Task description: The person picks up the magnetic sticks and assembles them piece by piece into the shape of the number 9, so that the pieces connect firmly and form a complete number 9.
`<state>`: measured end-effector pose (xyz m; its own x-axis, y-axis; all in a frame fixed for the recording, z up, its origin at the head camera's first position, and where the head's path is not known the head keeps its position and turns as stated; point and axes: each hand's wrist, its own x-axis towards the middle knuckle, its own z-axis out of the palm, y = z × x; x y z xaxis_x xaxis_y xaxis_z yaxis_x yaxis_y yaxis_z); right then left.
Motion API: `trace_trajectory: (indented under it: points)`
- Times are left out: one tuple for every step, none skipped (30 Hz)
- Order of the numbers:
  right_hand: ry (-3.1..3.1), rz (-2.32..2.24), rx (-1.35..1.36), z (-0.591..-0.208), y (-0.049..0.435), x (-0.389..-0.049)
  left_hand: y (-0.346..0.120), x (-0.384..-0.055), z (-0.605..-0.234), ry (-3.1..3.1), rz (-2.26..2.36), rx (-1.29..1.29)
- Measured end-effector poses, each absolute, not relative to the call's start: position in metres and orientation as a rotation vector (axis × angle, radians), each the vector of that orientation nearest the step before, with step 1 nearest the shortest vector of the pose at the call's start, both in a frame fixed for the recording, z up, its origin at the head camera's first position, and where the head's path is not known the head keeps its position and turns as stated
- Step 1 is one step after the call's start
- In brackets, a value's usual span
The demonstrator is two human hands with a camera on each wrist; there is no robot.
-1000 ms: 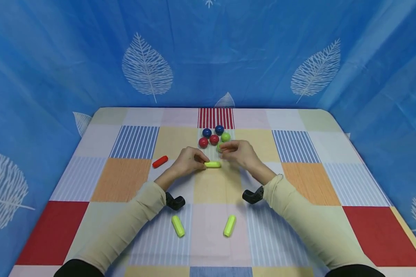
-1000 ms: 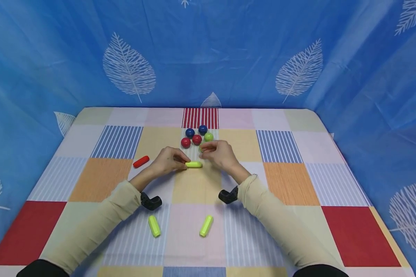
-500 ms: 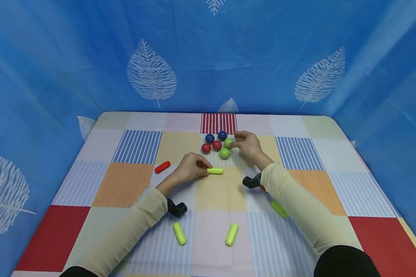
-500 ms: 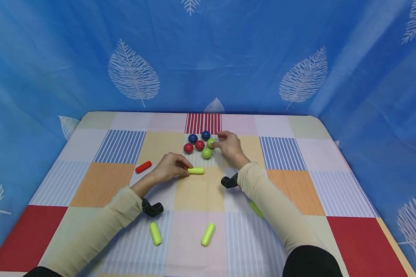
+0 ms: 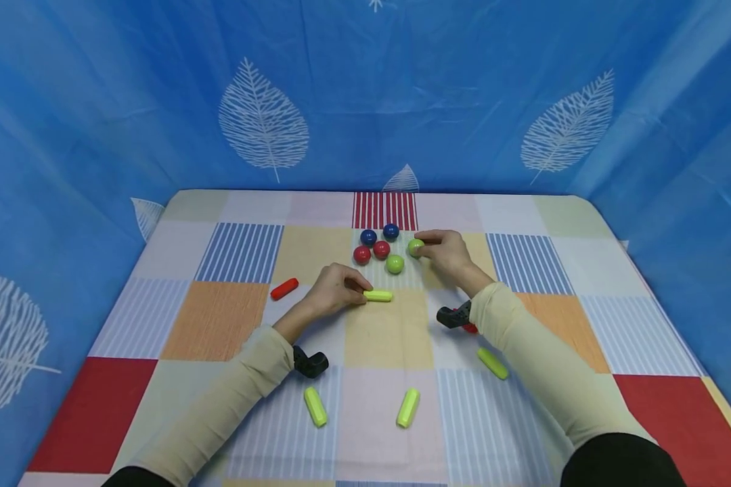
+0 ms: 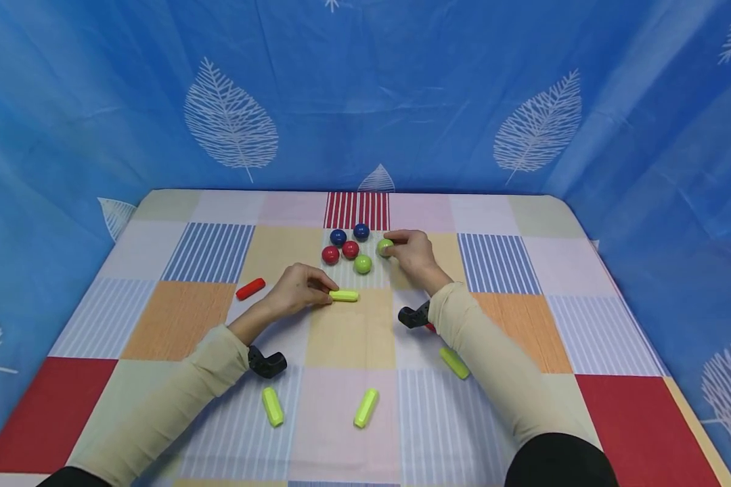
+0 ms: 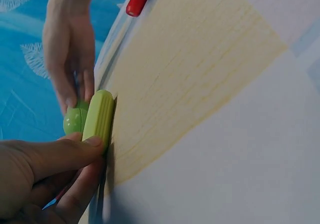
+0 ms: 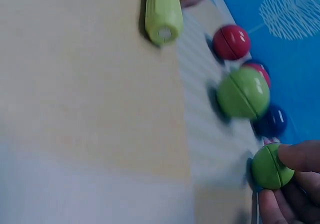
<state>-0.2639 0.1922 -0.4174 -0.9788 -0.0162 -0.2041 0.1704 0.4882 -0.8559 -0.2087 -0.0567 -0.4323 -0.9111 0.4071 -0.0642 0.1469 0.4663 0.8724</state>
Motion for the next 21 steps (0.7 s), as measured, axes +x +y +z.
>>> trace_trajectory:
  points:
    - [2.542,-1.505,0.137,-0.417,0.198,-0.261,-0.057,-0.209,-0.432,2.456,1.422,0.472]
    - [2.533,-1.519,0.148,-0.417,0.204,-0.258,-0.057,-0.209,-0.432,2.457,1.423,0.471]
    - [2.526,-1.527,0.157,-0.416,0.21,-0.253,-0.058,-0.209,-0.432,2.457,1.424,0.47]
    - [2.514,-1.54,0.159,-0.416,0.215,-0.249,-0.058,-0.209,-0.433,2.459,1.424,0.471]
    - [2.498,-1.55,0.161,-0.416,0.22,-0.244,-0.058,-0.209,-0.433,2.458,1.425,0.465]
    - [2.478,-1.559,0.163,-0.416,0.224,-0.238,-0.059,-0.209,-0.433,2.458,1.425,0.461]
    - [2.457,-1.566,0.162,-0.415,0.227,-0.232,-0.059,-0.209,-0.434,2.459,1.424,0.454]
    - [2.436,-1.577,0.161,-0.415,0.229,-0.226,-0.059,-0.209,-0.434,2.461,1.423,0.446]
    - [2.423,-1.576,0.155,-0.415,0.229,-0.22,-0.06,-0.21,-0.434,2.462,1.423,0.437]
    - [2.405,-1.581,0.149,-0.415,0.228,-0.214,-0.06,-0.21,-0.434,2.461,1.425,0.425]
    - [2.398,-1.575,0.145,-0.415,0.227,-0.209,-0.06,-0.21,-0.434,2.46,1.425,0.417]
    - [2.404,-1.559,0.132,-0.415,0.224,-0.204,-0.06,-0.21,-0.434,2.461,1.425,0.417]
    - [2.41,-1.548,0.117,-0.415,0.221,-0.2,-0.06,-0.209,-0.434,2.46,1.428,0.415]
    - [2.412,-1.546,0.106,-0.416,0.217,-0.196,-0.06,-0.209,-0.434,2.456,1.432,0.416]
    - [2.414,-1.54,0.097,-0.416,0.212,-0.192,-0.06,-0.209,-0.434,2.453,1.435,0.422]
    - [2.418,-1.539,0.079,-0.416,0.208,-0.189,-0.06,-0.208,-0.434,2.448,1.438,0.426]
    - [2.422,-1.537,0.062,-0.417,0.204,-0.186,-0.06,-0.208,-0.434,2.446,1.438,0.434]
    - [2.423,-1.542,0.04,-0.417,0.2,-0.184,-0.059,-0.208,-0.434,2.445,1.442,0.439]
    - [2.413,-1.559,0.028,-0.417,0.195,-0.181,-0.058,-0.207,-0.434,2.443,1.446,0.444]
    - [2.407,-1.569,0.012,-0.418,0.192,-0.18,-0.058,-0.207,-0.434,2.443,1.448,0.449]
    - [2.403,-1.576,-0.003,-0.419,0.188,-0.179,-0.057,-0.207,-0.433,2.443,1.451,0.455]
